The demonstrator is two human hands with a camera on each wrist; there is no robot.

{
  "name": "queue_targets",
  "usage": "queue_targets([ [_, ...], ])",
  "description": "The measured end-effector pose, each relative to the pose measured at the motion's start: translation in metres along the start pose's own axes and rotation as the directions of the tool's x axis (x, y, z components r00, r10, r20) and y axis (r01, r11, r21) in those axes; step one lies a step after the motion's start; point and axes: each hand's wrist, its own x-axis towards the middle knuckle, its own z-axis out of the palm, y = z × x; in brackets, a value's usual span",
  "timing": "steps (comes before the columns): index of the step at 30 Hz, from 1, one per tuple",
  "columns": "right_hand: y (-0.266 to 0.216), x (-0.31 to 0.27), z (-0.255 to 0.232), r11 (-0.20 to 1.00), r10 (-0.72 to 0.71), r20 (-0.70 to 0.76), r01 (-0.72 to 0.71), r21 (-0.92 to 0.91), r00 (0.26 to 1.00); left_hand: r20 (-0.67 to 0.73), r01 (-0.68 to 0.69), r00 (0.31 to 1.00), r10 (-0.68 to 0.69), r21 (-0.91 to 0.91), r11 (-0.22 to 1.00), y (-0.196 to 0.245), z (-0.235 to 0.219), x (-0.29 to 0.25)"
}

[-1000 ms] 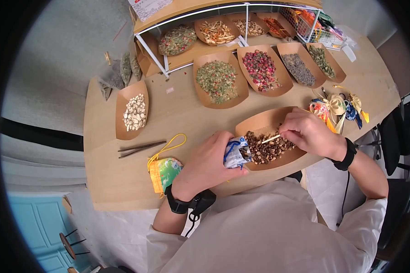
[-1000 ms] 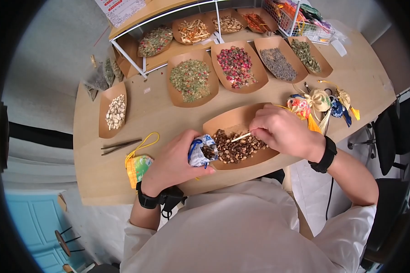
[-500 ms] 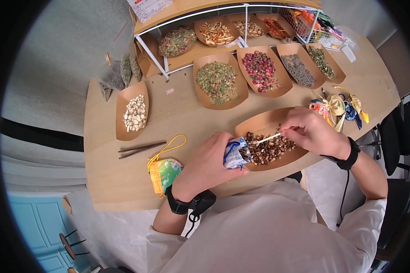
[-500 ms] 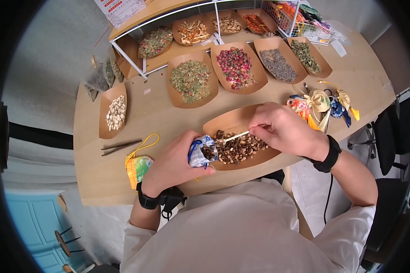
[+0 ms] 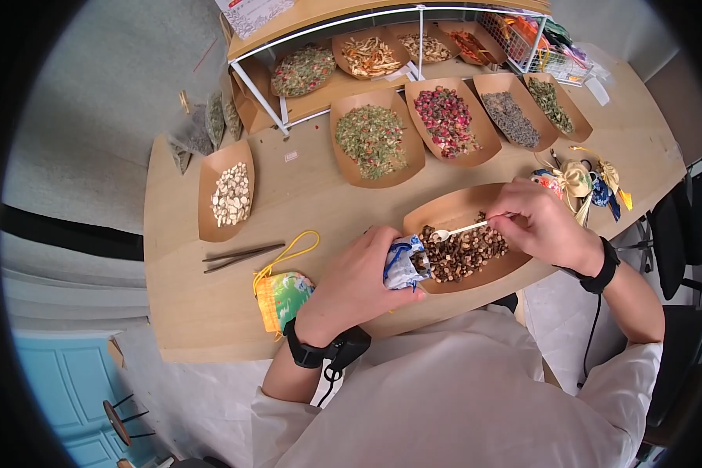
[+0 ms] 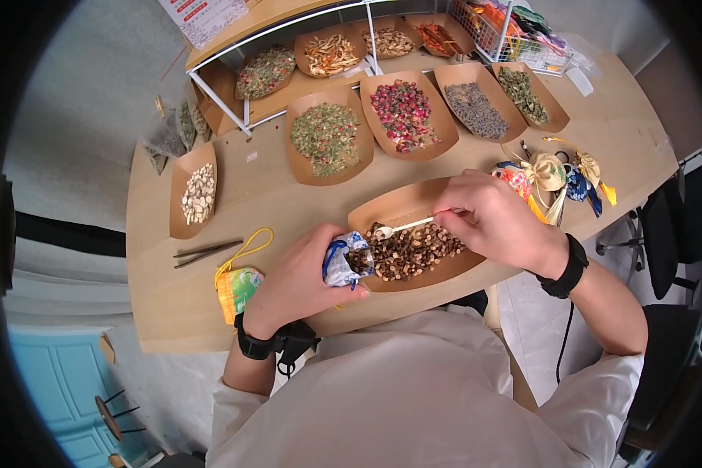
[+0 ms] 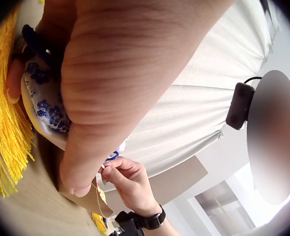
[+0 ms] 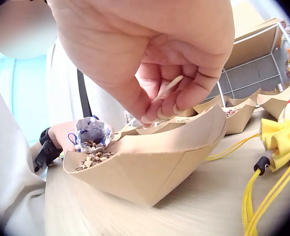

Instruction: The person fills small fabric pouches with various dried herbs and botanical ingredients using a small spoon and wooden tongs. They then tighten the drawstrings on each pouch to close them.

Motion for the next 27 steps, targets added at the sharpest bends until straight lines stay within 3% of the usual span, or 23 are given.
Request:
queue_targets([
  [20,-0.004,-0.002,-0.016,0.999,0.051,-0.091,-0.05,0.016,0.995,-0.085,0.073,0.992,-0.088,-0.169,0.983,0.0,-0.009,-0.004],
  [22,-0.006,-0.002,-0.018,0.998,0.055,-0.092,-0.054,0.02,0.994,-0.068,0.082,0.992,-0.108,-0.306,0.949,0.002,-0.012,-0.004],
  [27,-0.009,-0.005,-0.022,0.977,0.173,-0.088,-0.16,0.14,0.981,-0.073,0.047,0.993,-0.088,-0.436,0.899,0.003,-0.014,-0.005],
])
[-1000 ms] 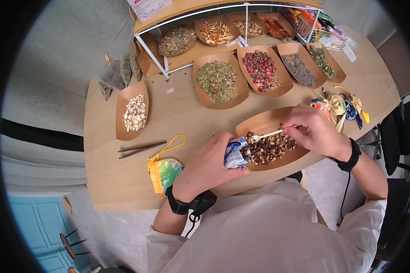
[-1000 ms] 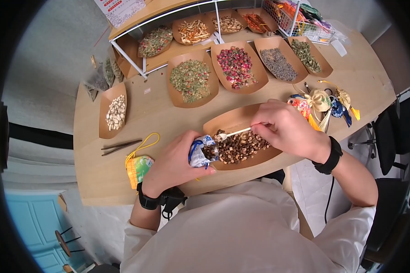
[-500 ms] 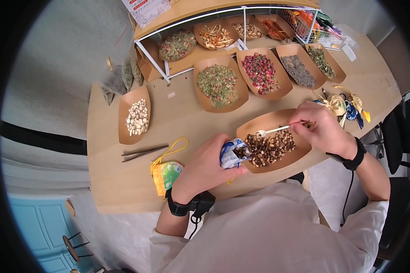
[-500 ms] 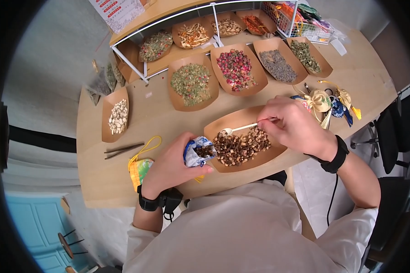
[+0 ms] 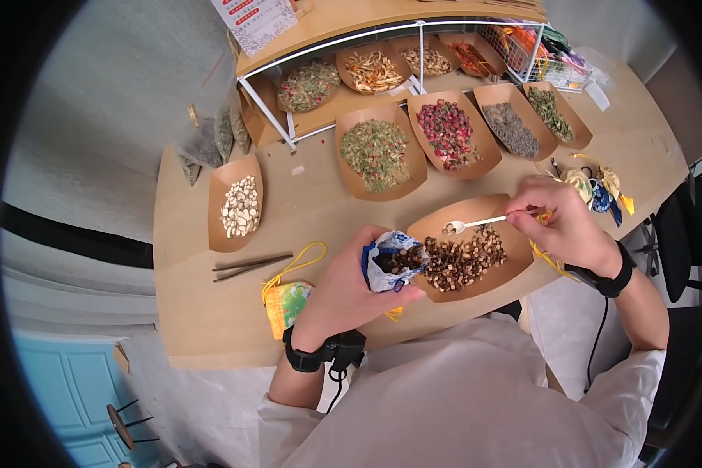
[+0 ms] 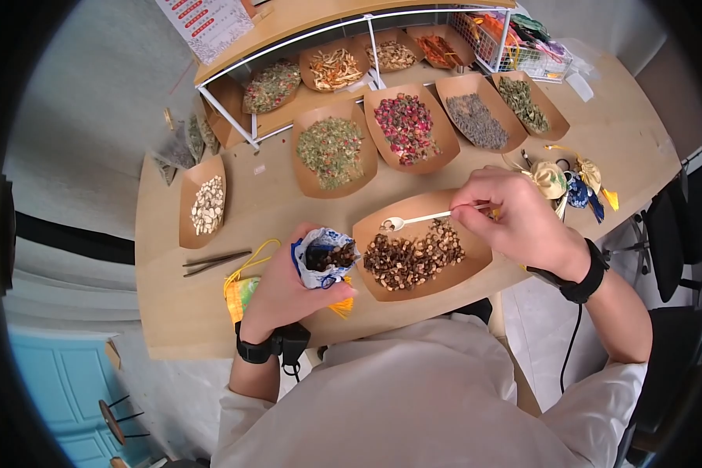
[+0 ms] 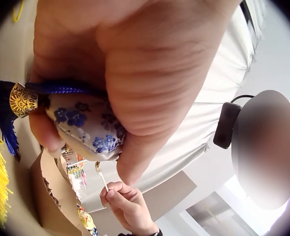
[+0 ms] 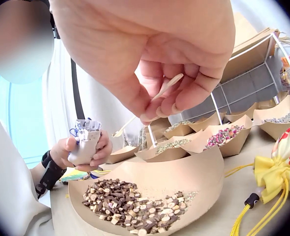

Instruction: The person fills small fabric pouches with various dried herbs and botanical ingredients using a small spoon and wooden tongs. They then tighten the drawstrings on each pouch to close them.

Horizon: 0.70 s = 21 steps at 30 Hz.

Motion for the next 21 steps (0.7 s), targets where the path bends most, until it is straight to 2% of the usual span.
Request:
queue_targets([
  [4,-0.019,0.001,-0.008,1.0,-0.017,-0.014,0.017,0.019,1.0,0.023,-0.049,0.999,0.05,-0.033,0.998,-0.001,0.004,0.002],
  [6,-0.035,0.005,-0.008,0.979,-0.191,-0.02,0.189,-0.079,0.981,0.028,-0.059,0.998,0.06,-0.034,0.998,0.001,0.006,0.002],
  [7,-0.041,0.007,-0.005,0.979,-0.193,-0.024,0.191,-0.077,0.981,0.033,-0.071,0.997,0.072,-0.037,0.997,0.002,0.006,0.002],
  [8,-0.046,0.009,-0.001,0.902,-0.37,-0.028,0.351,-0.25,0.929,0.032,-0.072,0.997,0.073,-0.032,0.997,0.001,0.007,0.002],
  [9,-0.051,0.011,0.003,0.771,-0.531,0.001,0.484,-0.414,0.847,0.03,-0.084,0.996,0.086,-0.062,0.995,-0.001,0.008,0.003],
  [10,-0.055,0.01,0.008,0.687,-0.587,0.009,0.504,-0.523,0.81,0.028,-0.096,0.995,0.099,-0.093,0.991,-0.002,0.008,0.003],
  [14,-0.059,0.011,0.007,0.675,-0.618,-0.004,0.529,-0.515,0.786,0.019,-0.079,0.996,0.084,-0.165,0.983,-0.003,0.008,0.002],
  [17,-0.057,0.01,-0.004,0.714,-0.605,-0.08,0.495,-0.495,0.792,-0.006,-0.139,0.99,0.139,-0.059,0.989,-0.003,0.009,0.0],
  [19,-0.055,0.006,-0.011,0.777,-0.534,-0.132,0.423,-0.466,0.835,-0.091,-0.243,0.969,0.23,-0.162,0.957,-0.006,0.011,-0.001],
  [20,-0.054,0.004,-0.013,0.776,-0.535,-0.138,0.42,-0.471,0.834,-0.087,-0.248,0.968,0.237,-0.159,0.956,-0.008,0.012,-0.001],
  [21,-0.053,0.003,-0.014,0.819,-0.488,-0.159,0.388,-0.422,0.858,-0.104,-0.3,0.954,0.281,-0.275,0.914,-0.011,0.013,-0.001],
])
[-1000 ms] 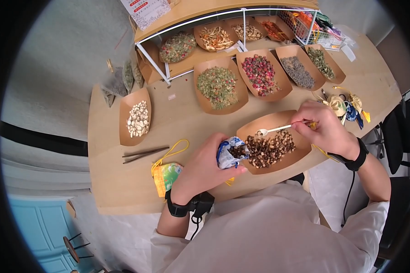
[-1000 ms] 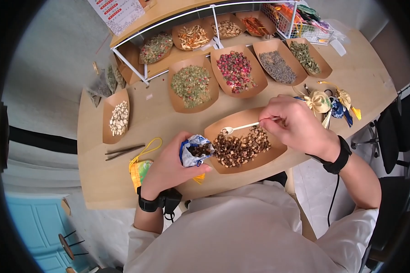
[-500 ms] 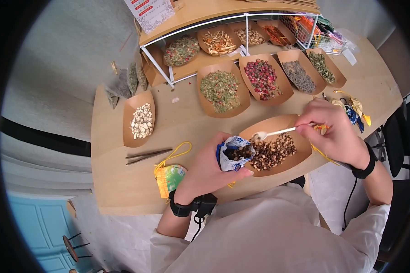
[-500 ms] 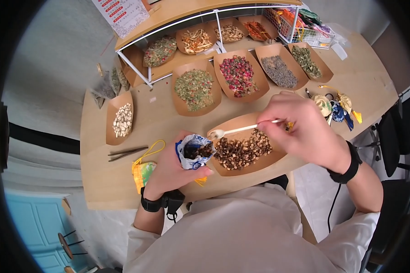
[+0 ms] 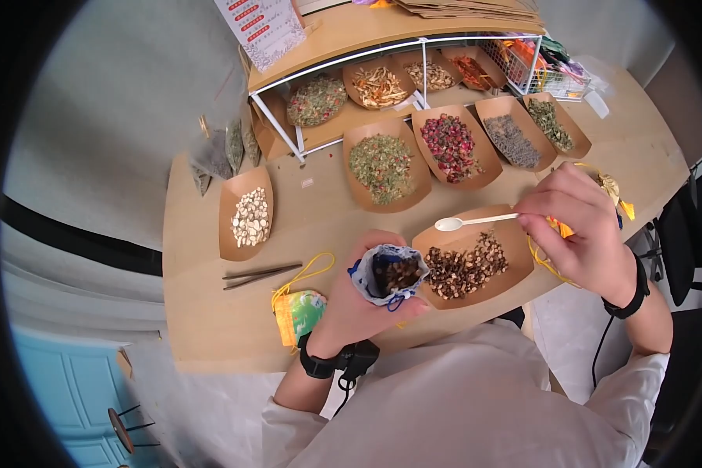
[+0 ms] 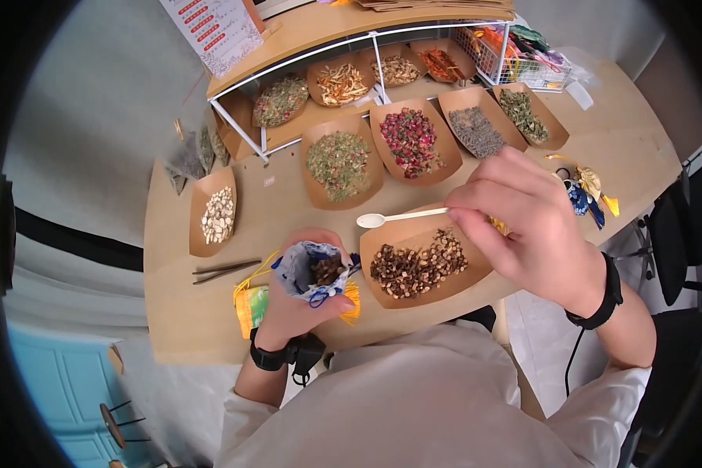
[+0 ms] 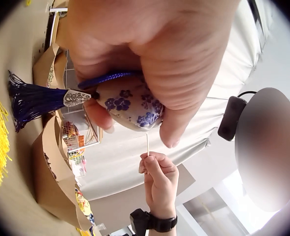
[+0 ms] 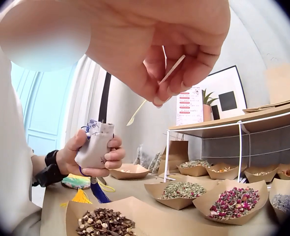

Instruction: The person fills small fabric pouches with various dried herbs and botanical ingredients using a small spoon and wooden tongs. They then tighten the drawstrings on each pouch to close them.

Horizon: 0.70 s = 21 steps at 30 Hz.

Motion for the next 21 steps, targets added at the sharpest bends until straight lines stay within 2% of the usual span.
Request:
queue_targets([
  [1,0.0,-0.001,-0.001,0.997,0.055,0.008,-0.055,0.05,0.998,-0.012,-0.048,0.999,0.047,-0.123,0.991,-0.002,0.0,-0.001],
  [5,-0.001,-0.004,0.0,0.983,0.114,0.067,-0.122,0.139,0.991,-0.023,-0.059,0.998,0.058,-0.067,0.996,-0.008,-0.002,0.001],
  [7,-0.004,-0.002,0.001,0.95,0.176,0.134,-0.204,0.236,0.975,-0.003,-0.062,0.998,0.062,-0.105,0.993,-0.009,-0.004,0.002],
  [11,-0.014,0.003,0.019,0.932,0.079,0.185,-0.139,0.335,0.979,0.0,-0.085,0.996,0.086,-0.124,0.989,-0.012,-0.001,0.003],
  [13,-0.016,0.006,0.017,0.931,0.083,0.192,-0.145,0.336,0.978,0.066,-0.151,0.985,0.161,-0.137,0.979,-0.011,0.002,0.005],
  [16,-0.006,0.005,0.016,0.935,0.101,0.191,-0.159,0.318,0.976,0.02,-0.092,0.995,0.095,-0.127,0.988,-0.007,0.0,0.0],
  [18,-0.003,0.004,0.017,0.941,0.122,0.177,-0.171,0.291,0.976,0.027,-0.107,0.993,0.112,-0.148,0.983,-0.004,0.0,0.0],
  [21,-0.011,0.005,0.025,0.923,0.052,0.233,-0.136,0.36,0.971,0.059,-0.165,0.983,0.177,-0.169,0.972,-0.008,0.004,0.005],
])
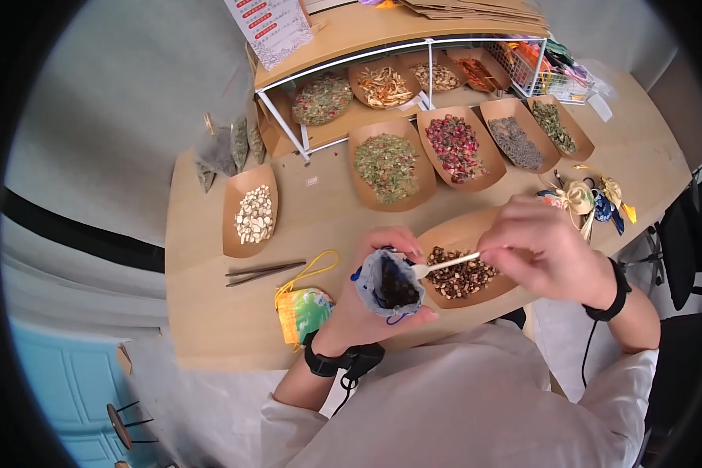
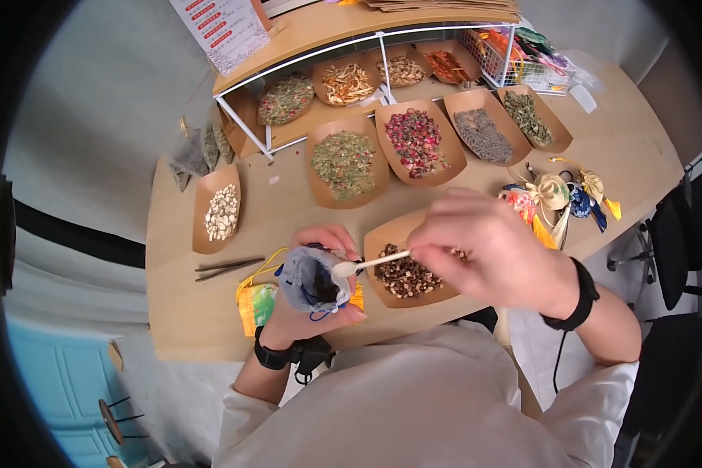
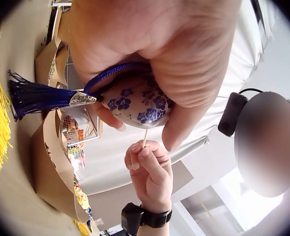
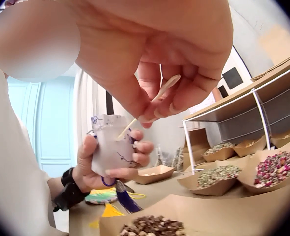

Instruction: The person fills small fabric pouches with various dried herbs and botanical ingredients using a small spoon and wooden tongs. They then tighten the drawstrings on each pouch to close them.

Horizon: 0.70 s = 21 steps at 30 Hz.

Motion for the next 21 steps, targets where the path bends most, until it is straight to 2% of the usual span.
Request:
queue_targets([
  [2,-0.002,0.0,-0.003,1.0,0.009,-0.008,-0.009,0.0,1.0,0.006,-0.042,0.999,0.042,0.011,0.999,0.0,0.001,-0.002],
  [4,-0.002,0.0,-0.011,0.999,0.027,-0.044,-0.029,-0.046,0.999,-0.038,0.071,0.997,-0.067,0.124,0.99,0.005,-0.001,-0.006],
  [5,-0.004,-0.001,-0.017,0.999,0.022,-0.034,-0.024,-0.043,0.999,-0.049,0.072,0.997,-0.067,0.122,0.99,0.003,-0.003,-0.006],
  [7,-0.013,-0.001,-0.03,0.992,0.072,-0.147,-0.087,-0.096,0.986,0.049,-0.085,0.996,0.075,0.253,0.964,-0.003,-0.006,-0.002],
  [8,-0.019,0.001,-0.036,0.989,0.021,-0.135,-0.04,-0.141,0.991,0.043,-0.083,0.996,0.075,0.251,0.965,-0.002,-0.006,0.0],
  [9,-0.026,0.004,-0.039,0.989,0.022,-0.132,-0.041,-0.14,0.991,0.097,-0.104,0.992,0.081,0.255,0.961,0.003,-0.005,0.002],
  [10,-0.032,0.008,-0.039,0.987,-0.043,-0.113,0.025,-0.158,0.993,0.153,-0.125,0.984,0.087,0.26,0.957,0.006,-0.004,0.003],
  [11,-0.036,0.011,-0.038,0.98,-0.109,-0.092,0.092,-0.175,0.99,0.152,-0.125,0.985,0.087,0.26,0.958,0.009,-0.003,0.003],
  [13,-0.04,0.018,-0.034,0.96,-0.155,-0.042,0.14,-0.243,0.987,0.19,-0.032,0.982,0.001,0.161,0.986,0.014,-0.002,0.002],
  [15,-0.041,0.031,-0.027,0.879,-0.332,0.124,0.355,-0.318,0.935,0.2,-0.015,0.98,-0.012,0.131,0.991,0.014,-0.003,0.0],
  [16,-0.038,0.034,-0.019,0.846,-0.37,0.147,0.398,-0.355,0.917,0.215,0.004,0.976,-0.025,0.099,0.995,0.014,-0.003,-0.002],
  [17,-0.037,0.038,-0.013,0.846,-0.37,0.15,0.399,-0.353,0.917,0.212,0.005,0.977,-0.026,0.097,0.995,0.015,-0.004,-0.004],
  [19,-0.035,0.045,-0.006,0.784,-0.431,0.161,0.457,-0.421,0.888,0.248,0.146,0.953,-0.172,0.122,0.982,0.019,-0.005,-0.009],
  [20,-0.035,0.047,-0.007,0.784,-0.431,0.166,0.459,-0.417,0.887,0.243,0.147,0.955,-0.172,0.118,0.982,0.021,-0.006,-0.01],
  [21,-0.036,0.05,-0.008,0.786,-0.42,0.169,0.45,-0.424,0.892,0.269,0.215,0.932,-0.242,0.126,0.969,0.023,-0.007,-0.01],
])
